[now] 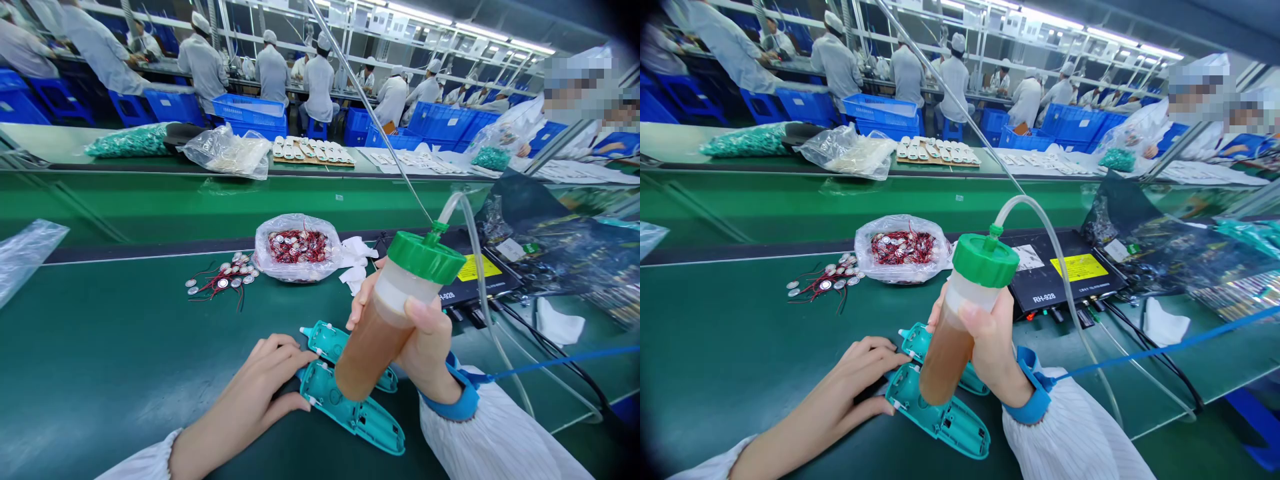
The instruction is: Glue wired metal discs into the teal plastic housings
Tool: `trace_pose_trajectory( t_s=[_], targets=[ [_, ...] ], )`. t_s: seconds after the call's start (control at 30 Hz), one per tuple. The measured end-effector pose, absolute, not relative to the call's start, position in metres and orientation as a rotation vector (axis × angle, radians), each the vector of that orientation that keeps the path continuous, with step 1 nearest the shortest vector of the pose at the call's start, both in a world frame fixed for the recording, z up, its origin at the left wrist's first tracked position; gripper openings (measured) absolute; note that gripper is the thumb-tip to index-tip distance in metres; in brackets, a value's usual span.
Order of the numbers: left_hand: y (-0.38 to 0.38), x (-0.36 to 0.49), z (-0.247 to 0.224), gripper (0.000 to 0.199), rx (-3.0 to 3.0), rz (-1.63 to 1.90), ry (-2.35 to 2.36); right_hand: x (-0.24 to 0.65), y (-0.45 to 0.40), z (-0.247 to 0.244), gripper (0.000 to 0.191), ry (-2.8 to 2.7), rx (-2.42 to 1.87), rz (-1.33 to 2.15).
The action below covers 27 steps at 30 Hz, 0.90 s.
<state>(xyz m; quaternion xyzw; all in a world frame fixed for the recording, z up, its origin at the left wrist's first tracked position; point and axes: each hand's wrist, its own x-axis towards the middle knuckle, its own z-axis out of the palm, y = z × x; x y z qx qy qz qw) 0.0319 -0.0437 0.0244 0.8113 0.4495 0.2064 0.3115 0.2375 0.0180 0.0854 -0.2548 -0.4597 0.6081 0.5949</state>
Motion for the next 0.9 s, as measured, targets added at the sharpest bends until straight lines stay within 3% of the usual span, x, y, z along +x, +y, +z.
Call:
trace_pose_trajectory(
  t_s=[0.9],
  targets=[
    [-0.044,0.029,0.02,0.041,2.128,0.561,1.177,0.244,0.028,0.08,0.029,-0.891,-0.725,1.274]
  ],
)
